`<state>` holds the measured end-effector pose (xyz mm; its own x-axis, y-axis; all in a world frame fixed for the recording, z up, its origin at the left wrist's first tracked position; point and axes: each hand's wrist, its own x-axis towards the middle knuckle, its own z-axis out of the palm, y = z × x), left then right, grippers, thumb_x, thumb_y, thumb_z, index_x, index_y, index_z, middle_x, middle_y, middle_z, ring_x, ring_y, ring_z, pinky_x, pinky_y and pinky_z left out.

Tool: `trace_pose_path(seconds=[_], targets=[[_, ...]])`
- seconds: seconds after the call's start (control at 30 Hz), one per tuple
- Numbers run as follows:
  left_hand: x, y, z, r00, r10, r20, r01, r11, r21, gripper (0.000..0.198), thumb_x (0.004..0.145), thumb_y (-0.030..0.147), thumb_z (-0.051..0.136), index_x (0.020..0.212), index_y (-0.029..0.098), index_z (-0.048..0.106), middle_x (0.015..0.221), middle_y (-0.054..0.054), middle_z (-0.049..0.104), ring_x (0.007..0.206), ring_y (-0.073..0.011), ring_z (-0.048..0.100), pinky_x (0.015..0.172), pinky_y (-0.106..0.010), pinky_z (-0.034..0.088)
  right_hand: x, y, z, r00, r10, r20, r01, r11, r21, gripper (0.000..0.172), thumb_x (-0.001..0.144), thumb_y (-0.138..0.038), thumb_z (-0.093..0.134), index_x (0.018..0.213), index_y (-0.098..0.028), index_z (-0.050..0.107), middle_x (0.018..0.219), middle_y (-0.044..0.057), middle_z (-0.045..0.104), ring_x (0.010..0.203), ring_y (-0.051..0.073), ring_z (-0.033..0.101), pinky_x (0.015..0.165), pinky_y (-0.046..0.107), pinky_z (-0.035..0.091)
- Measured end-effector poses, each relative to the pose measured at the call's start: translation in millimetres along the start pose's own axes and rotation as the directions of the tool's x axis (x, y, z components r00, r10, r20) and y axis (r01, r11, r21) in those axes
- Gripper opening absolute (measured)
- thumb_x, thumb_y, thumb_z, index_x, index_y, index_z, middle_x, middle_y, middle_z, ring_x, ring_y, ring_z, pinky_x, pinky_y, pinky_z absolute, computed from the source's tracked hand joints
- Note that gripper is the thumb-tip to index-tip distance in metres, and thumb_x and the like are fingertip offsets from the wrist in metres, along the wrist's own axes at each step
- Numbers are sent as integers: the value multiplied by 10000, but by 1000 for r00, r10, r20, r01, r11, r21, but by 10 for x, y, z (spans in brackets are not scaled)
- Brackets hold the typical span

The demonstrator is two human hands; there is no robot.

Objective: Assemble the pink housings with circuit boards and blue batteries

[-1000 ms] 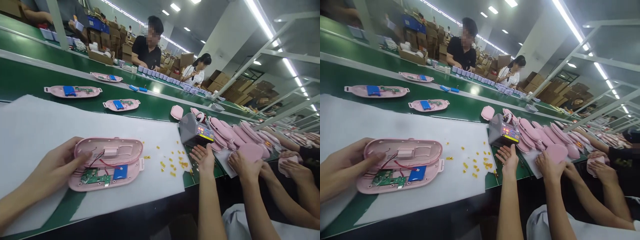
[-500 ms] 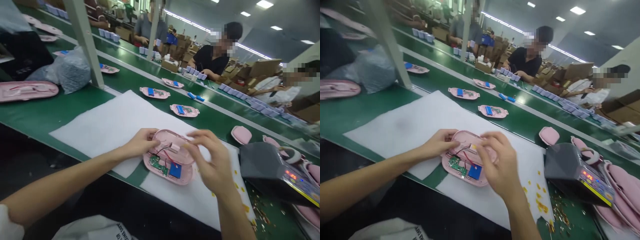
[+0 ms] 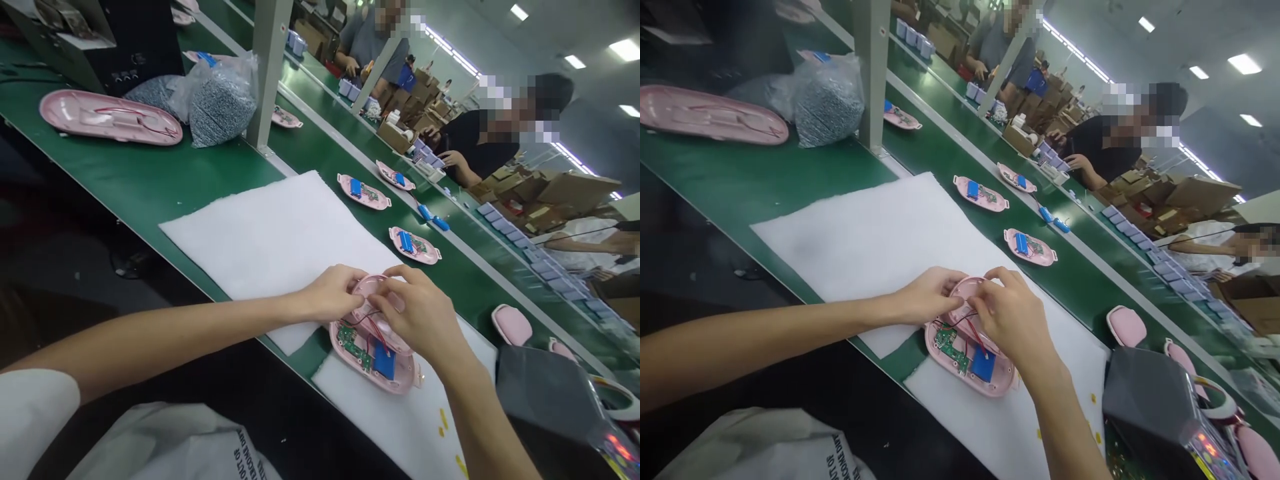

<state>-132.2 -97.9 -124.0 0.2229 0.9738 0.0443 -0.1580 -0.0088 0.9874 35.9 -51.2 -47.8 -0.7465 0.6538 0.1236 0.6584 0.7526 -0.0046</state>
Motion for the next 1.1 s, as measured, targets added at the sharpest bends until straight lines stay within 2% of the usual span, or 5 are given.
trace_pose_path(seconds=[0.23, 0.53, 0.67, 0.93, 1.1], targets=[[-87, 62, -7, 993, 82, -82, -61, 972, 229, 217, 798, 141, 555, 1003, 150, 624, 880, -36, 668, 773, -180, 620, 644, -251, 464, 34, 215, -178, 927, 343, 152, -371, 897, 240, 329, 707, -507, 731, 827, -211, 652, 741, -4, 686, 635, 159, 621, 583, 264, 425], [-247, 145, -67, 815, 348, 463, -554, 701, 449, 266, 961, 154, 415, 1073, 186, 653, 1159, -104, 700, 1075, -222, 655, 983, -353, 493, -826, -345, 85, 942, -63, -329, 72, 997, 14, 94, 882, -195, 552, 934, -196, 630, 850, 31, 674, 765, 161, 616, 689, 276, 448], [-218, 549, -273, 764, -3, 645, -509, 611, 606, 475, 772, 95, 621, 1239, 185, 616, 1528, -135, 412, 1451, -328, 324, 1206, -512, 256, -858, -443, 365, 993, 104, -61, -102, 994, 32, 761, 704, -407, 753, 1348, -110, 475, 1379, 194, 519, 1289, 365, 459, 1034, 500, 415], [1798, 922, 241, 936, -62, 347, -295, 403, 867, 371, 910, 327, 616, 1239, 155, 614, 1357, -110, 553, 1245, -276, 524, 1081, -434, 422, -976, 285, 225, 902, 424, 84, -431, 869, 244, 813, 670, -385, 713, 1406, -175, 437, 1296, 144, 557, 1175, 317, 535, 991, 449, 463], [3085, 706, 726, 923, -98, 373, -320, 345, 882, 364, 946, 383, 614, 1211, 135, 594, 1251, -120, 584, 1129, -256, 583, 980, -485, 502, -532, 1681, -31, 420, 905, -73, -907, 421, -1, 782, 800, -533, 661, 1356, -23, 452, 1192, 252, 589, 1123, 393, 591, 876, 481, 507]])
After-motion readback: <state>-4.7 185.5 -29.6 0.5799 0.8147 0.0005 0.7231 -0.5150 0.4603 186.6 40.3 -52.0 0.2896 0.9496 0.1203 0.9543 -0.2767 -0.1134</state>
